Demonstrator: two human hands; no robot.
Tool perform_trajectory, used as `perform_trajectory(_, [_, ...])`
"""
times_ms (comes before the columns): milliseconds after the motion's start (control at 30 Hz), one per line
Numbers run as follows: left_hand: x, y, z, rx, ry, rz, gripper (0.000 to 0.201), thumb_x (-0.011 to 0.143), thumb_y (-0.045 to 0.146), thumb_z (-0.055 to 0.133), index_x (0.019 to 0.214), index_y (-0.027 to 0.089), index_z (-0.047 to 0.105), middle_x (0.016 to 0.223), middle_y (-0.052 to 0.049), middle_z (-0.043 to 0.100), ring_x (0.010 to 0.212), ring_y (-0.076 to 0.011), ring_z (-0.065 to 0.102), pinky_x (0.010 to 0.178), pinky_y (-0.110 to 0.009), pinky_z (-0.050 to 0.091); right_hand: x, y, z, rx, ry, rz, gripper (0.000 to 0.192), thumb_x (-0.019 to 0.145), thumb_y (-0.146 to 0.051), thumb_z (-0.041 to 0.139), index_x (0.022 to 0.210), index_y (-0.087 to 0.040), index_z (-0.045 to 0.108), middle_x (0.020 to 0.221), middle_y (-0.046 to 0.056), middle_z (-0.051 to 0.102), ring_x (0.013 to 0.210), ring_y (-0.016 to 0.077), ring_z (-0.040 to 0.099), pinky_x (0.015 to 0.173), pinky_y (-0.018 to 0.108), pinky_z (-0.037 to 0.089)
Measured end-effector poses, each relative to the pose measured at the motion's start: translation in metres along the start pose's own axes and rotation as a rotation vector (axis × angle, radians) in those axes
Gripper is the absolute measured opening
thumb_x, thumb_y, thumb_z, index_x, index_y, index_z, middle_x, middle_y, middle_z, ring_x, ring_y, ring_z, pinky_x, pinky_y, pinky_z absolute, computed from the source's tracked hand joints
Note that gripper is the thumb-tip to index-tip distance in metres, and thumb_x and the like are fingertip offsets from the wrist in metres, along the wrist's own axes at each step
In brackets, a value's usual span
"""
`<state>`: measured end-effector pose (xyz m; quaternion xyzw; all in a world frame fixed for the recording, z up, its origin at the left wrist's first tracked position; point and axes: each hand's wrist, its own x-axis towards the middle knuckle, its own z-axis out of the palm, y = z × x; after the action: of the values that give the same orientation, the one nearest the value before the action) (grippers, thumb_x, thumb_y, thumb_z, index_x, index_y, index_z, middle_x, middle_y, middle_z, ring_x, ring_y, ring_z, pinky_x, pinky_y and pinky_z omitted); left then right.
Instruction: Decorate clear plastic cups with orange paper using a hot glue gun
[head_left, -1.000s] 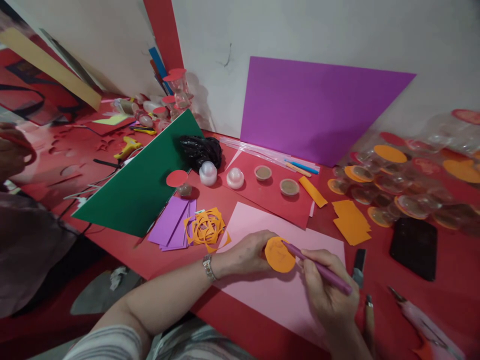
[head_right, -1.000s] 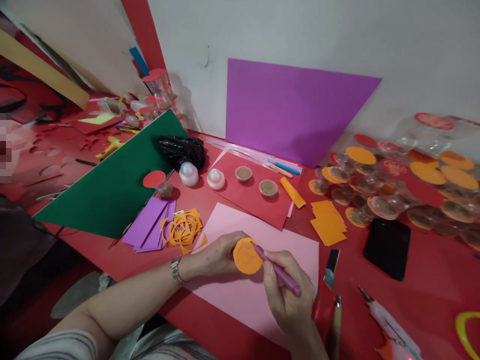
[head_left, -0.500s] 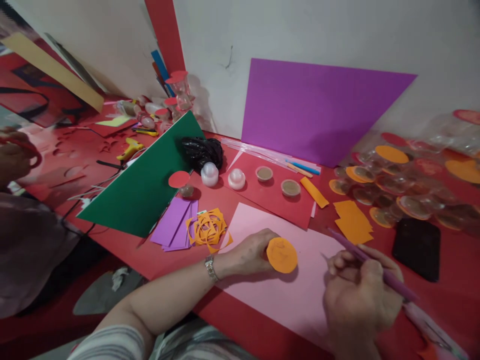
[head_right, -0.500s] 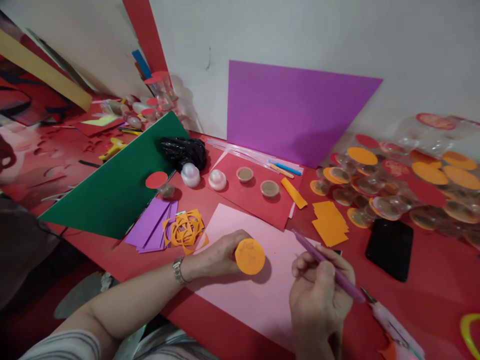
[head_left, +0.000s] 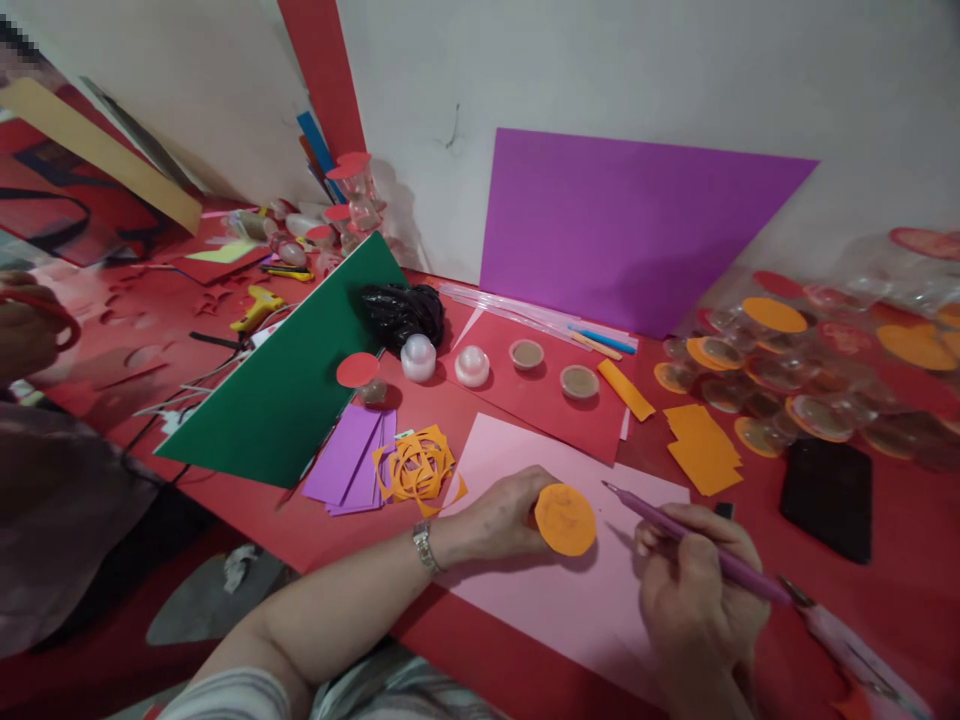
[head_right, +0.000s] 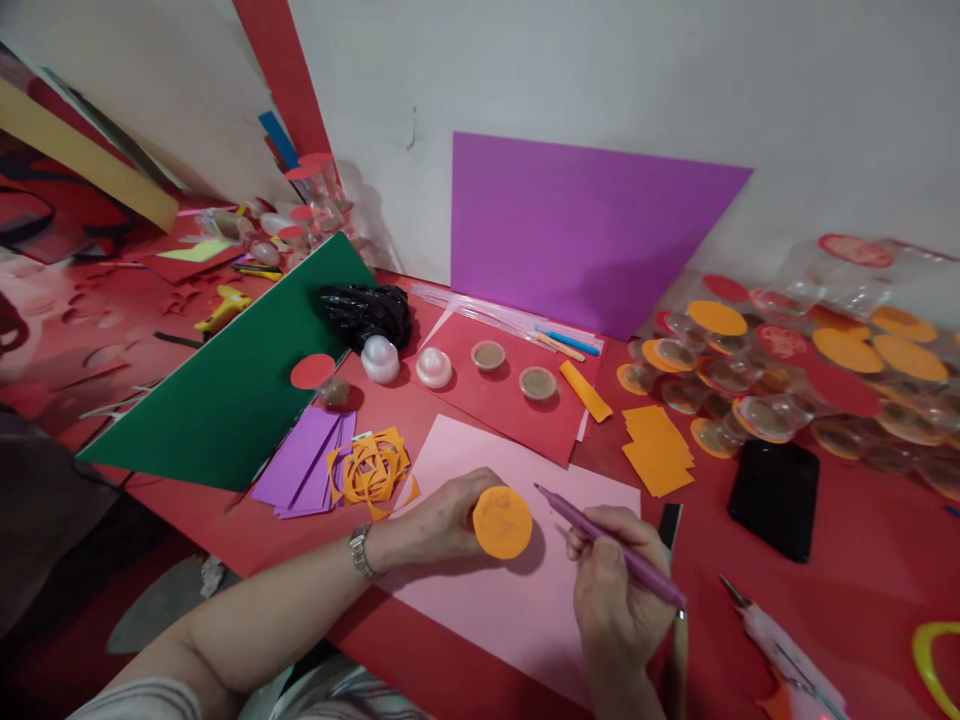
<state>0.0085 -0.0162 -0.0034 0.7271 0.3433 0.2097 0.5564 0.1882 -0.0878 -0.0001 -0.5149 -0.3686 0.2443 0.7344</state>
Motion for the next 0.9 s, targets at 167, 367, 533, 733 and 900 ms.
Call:
perform_trajectory(167, [0.0,-0.004,0.003,0.007,0.019,0.008,0.041,0.073,0.036,0.084,0.102,0.018,0.062,0.102,-0.006,0.066,0.09,-0.0193,0.063,0.081,-0.031,0.052,-0.001,0.005,-0.002,-0.096,-0.103,-0.074,0.014,0.086,-0.031,0.069,0.078,-0.02,0.068,0.065,-0.001,0.06,0.05,0.0102,0.054,0.045,0.021,0.043])
perform_trajectory(367, [0.0,-0.005,0.004,-0.006,0.012,-0.003,0.042,0.072,0.037,0.085,0.102,0.018,0.063,0.101,-0.005,0.066,0.088,-0.019,0.063,0.079,-0.03,0.051,-0.001,0.011,-0.002,-0.165,-0.051,-0.004,0.014,0.082,-0.031,0.068,0.074,-0.02,0.066,0.065,-0.001,0.06,0.048,0.0109,0.052,0.043,0.023,0.04])
perform_trajectory(533, [0.0,-0.006,0.006,-0.008,0.025,-0.024,0.045,0.069,0.039,0.088,0.101,0.018,0.063,0.1,-0.005,0.066,0.086,-0.0185,0.062,0.078,-0.029,0.051,0.0,0.007,-0.003,-0.24,0.0,0.043,0.015,0.079,-0.034,0.067,0.074,-0.02,0.065,0.06,-0.001,0.057,0.047,0.012,0.051,0.042,0.025,0.039])
perform_trajectory(733, [0.001,-0.003,0.002,0.032,-0.007,-0.004,0.039,0.072,0.036,0.085,0.099,0.018,0.062,0.101,-0.006,0.066,0.09,-0.0202,0.063,0.079,-0.03,0.051,-0.002,0.008,-0.006,-0.226,-0.001,0.097,0.018,0.076,-0.037,0.07,0.08,-0.02,0.066,0.061,-0.002,0.057,0.047,0.0123,0.052,0.041,0.024,0.042])
perform_trajectory(900, [0.002,-0.001,-0.001,0.013,0.003,0.01,0.04,0.073,0.035,0.083,0.101,0.019,0.061,0.103,-0.006,0.065,0.091,-0.0202,0.063,0.082,-0.031,0.051,-0.003,0.009,-0.012,-0.209,0.009,0.076,0.021,0.08,-0.037,0.074,0.087,-0.019,0.067,0.071,0.0,0.062,0.054,0.0117,0.058,0.048,0.025,0.048])
